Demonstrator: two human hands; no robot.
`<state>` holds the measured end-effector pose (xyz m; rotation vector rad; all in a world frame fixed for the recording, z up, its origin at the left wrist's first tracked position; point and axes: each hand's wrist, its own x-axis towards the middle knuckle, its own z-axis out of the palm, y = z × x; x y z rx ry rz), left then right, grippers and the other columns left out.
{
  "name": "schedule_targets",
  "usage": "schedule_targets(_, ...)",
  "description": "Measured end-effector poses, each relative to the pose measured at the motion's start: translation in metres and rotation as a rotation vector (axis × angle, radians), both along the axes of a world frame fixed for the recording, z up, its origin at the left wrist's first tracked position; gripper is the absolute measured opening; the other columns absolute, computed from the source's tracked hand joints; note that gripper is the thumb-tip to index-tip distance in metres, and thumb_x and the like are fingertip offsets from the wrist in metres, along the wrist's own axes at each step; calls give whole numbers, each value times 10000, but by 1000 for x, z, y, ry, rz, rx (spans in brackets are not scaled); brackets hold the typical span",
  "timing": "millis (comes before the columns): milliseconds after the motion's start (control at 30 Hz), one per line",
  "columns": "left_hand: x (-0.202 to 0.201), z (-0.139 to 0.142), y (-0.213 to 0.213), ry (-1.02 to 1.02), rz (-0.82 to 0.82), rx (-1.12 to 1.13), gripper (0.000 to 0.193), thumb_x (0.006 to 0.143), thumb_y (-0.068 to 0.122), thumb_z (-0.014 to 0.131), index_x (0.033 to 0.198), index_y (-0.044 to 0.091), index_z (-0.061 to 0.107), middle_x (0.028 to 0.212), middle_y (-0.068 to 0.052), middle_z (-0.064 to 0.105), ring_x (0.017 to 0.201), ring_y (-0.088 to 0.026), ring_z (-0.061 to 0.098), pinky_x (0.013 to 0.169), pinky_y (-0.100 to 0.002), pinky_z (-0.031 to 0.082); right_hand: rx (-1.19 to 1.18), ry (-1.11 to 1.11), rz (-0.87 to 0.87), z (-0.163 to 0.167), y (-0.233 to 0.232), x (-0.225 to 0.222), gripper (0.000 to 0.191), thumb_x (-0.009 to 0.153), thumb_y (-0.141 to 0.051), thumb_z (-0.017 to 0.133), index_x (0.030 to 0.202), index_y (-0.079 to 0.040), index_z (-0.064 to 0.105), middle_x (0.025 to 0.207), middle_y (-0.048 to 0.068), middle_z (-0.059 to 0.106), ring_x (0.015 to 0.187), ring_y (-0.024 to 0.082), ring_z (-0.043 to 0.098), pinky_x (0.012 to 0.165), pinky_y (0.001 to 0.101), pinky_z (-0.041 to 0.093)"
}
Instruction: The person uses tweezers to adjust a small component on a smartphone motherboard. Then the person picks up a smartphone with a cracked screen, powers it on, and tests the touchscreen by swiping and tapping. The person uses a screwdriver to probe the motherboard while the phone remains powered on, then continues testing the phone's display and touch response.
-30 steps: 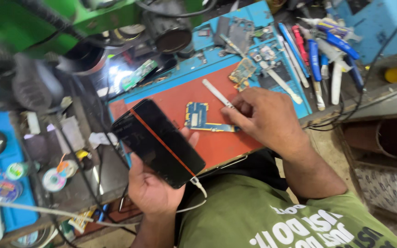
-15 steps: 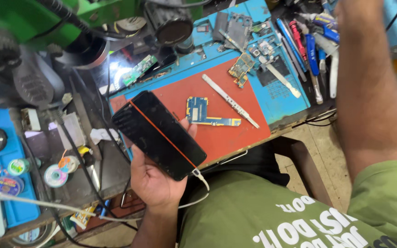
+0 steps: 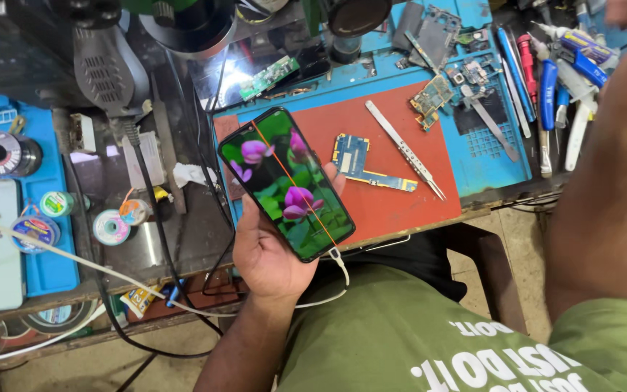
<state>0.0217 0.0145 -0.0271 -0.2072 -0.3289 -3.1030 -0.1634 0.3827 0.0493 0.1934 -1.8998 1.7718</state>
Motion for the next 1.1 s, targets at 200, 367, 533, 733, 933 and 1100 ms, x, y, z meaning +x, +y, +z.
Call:
schedule_targets(200, -4, 1, 0, -49, -1, -18, 575, 1138, 385, 464, 1578, 17, 425, 1535, -178, 546, 1468, -418, 491, 1346, -639, 276, -79, 191, 131, -45, -45, 86, 184, 1090, -117, 683, 1158, -25, 540, 844, 100, 540, 580, 158, 510, 545, 287, 449)
schedule_targets(367, -10, 4, 2, -65, -10, -55, 621, 1119, 411, 478, 1581, 5, 394, 1521, -203, 539, 1434, -434, 502, 1297, -627, 313, 180, 8, 450, -34, -74, 111, 336, 980, -217, 645, 1175, 57, 646, 981, 158, 684, 784, 242, 688, 743, 341, 570)
schedule_targets(533, -17, 4, 6, -67, -25, -37, 635, 1114, 419, 474, 1587, 4, 386, 1532, -202, 524, 1430, -426, 507, 1289, -604, 339, 343, -68, 457, -31, -84, 106, 248, 969, -148, 723, 1060, 81, 692, 871, 189, 708, 732, 240, 680, 679, 313, 521)
schedule_targets(733, -23, -1, 9, -118, -8, -60, 615, 1116, 407, 467, 1583, 14, 390, 1542, -201, 513, 1446, -422, 492, 1243, -583, 368, 493, -11, 539, -28, -86, 89, 237, 854, -54, 658, 1055, 63, 702, 907, 165, 717, 785, 218, 711, 694, 293, 538)
schedule_targets(933, -30, -8, 13, -125, 13, -52, 584, 1130, 393, 453, 1582, 26, 403, 1545, -176, 515, 1464, -422, 492, 1299, -614, 318, 609, 84, 514, -28, -100, 72, 176, 810, -51, 821, 951, 12, 737, 812, 108, 714, 717, 200, 697, 602, 274, 507)
schedule_targets(1100, -36, -13, 13, -120, 12, -30, 545, 1159, 376, 441, 1562, 11, 403, 1530, -168, 515, 1453, -391, 479, 1326, -622, 280, 662, 115, 568, -31, -103, 63, 152, 780, -30, 820, 914, -22, 749, 776, 89, 703, 700, 201, 682, 585, 276, 504)
